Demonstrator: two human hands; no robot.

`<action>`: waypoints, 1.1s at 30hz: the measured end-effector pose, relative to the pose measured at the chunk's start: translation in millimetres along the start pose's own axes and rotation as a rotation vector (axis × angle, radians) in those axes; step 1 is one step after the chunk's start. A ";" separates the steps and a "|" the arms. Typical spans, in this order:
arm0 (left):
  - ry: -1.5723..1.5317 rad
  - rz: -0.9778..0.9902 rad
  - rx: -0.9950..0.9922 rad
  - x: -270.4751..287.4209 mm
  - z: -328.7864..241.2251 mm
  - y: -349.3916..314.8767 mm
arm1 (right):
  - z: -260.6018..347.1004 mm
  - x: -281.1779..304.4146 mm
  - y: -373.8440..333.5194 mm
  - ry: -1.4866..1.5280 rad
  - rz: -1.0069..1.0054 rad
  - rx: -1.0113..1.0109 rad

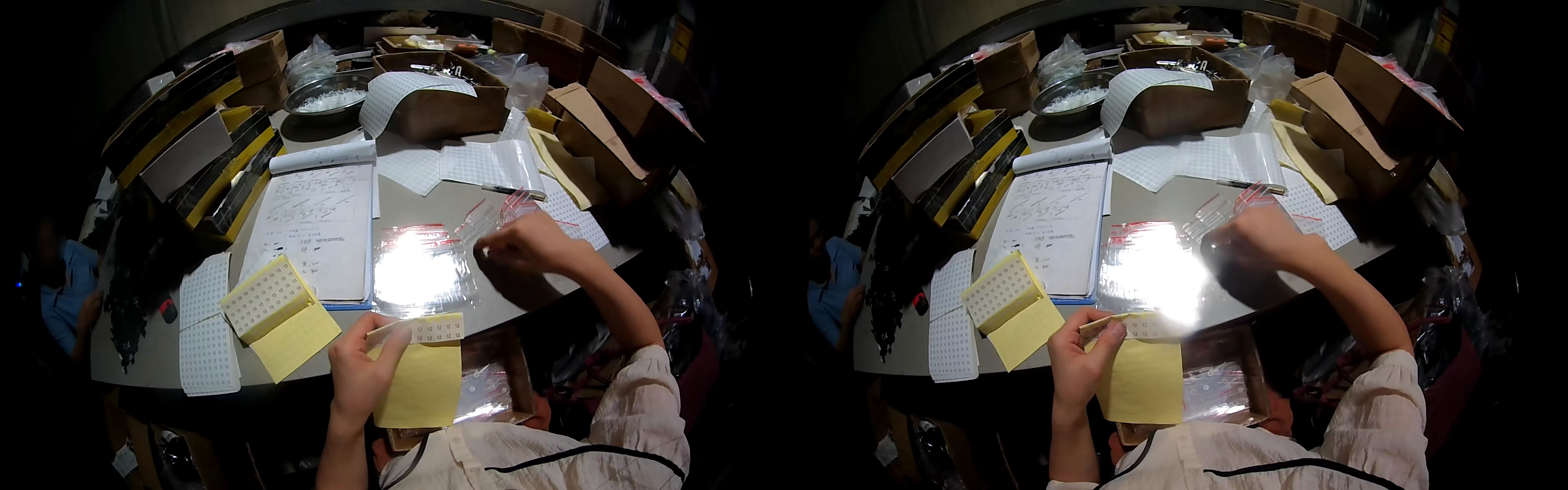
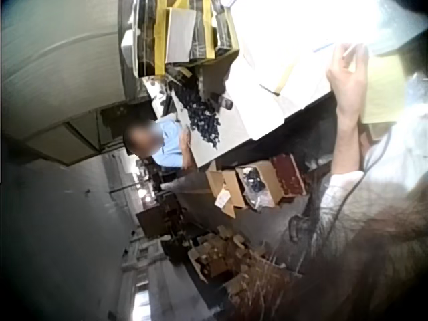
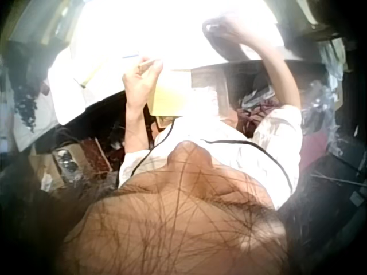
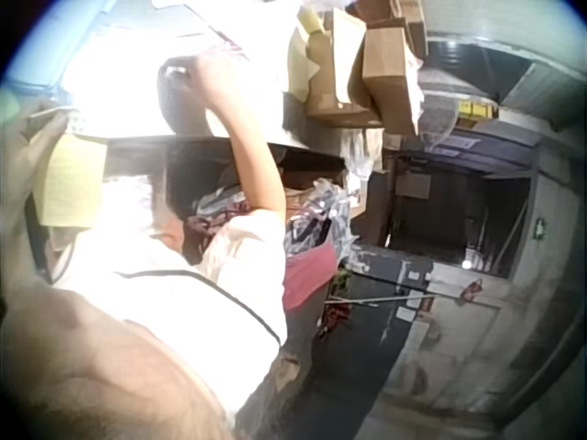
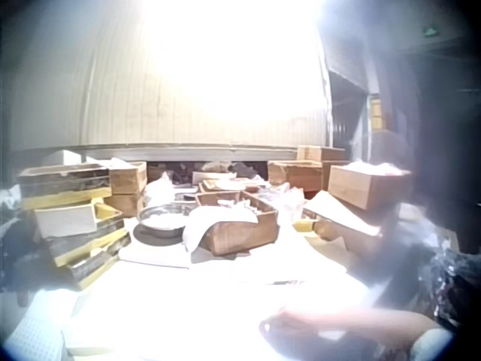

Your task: The person sits at a cluttered table and repeatedly picks up small yellow notepads, opens them, and places them into clear plastic bags. The person handles the items one by one, occasionally adjusting the stack of notepads or the pile of bags on the table.

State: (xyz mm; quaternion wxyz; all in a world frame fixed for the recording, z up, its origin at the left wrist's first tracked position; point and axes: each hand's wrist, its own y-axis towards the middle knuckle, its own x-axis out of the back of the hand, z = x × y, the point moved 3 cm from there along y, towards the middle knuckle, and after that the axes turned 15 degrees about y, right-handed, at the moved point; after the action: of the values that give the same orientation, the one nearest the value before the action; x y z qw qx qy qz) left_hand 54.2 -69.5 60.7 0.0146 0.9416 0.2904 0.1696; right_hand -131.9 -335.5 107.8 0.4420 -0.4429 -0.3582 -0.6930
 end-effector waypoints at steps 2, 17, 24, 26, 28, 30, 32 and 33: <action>0.005 -0.007 -0.007 -0.6 -0.3 0.0 | 17.9 -2.7 -0.5 -0.102 0.145 -0.092; -0.032 0.049 0.025 4.1 -4.1 -1.6 | 44.1 -16.0 27.7 0.164 0.060 0.139; -0.114 0.028 0.006 3.4 -2.8 0.2 | 32.0 -2.3 24.6 -0.209 -0.121 -0.160; -0.108 0.008 -0.003 3.6 -3.3 -0.6 | 37.6 10.6 19.2 -0.213 -0.140 -0.054; -0.108 0.000 -0.021 2.8 -2.6 -0.3 | 60.0 3.1 8.5 0.165 -0.040 0.172; -0.105 -0.002 -0.039 2.4 1.8 0.2 | 98.4 -6.8 -6.0 0.445 0.067 0.291; -0.150 0.024 -0.003 2.4 0.3 0.9 | 125.8 -18.6 -17.1 0.472 0.056 0.354; -0.170 0.036 0.015 3.4 -1.0 0.9 | 128.8 -28.1 -19.9 0.414 -0.001 0.413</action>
State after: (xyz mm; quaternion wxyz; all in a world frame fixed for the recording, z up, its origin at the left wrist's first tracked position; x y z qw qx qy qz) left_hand 56.9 -68.5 62.7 0.0289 0.9578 0.2725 0.0871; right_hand -106.1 -205.8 124.8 0.5862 -0.1926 -0.3940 -0.6813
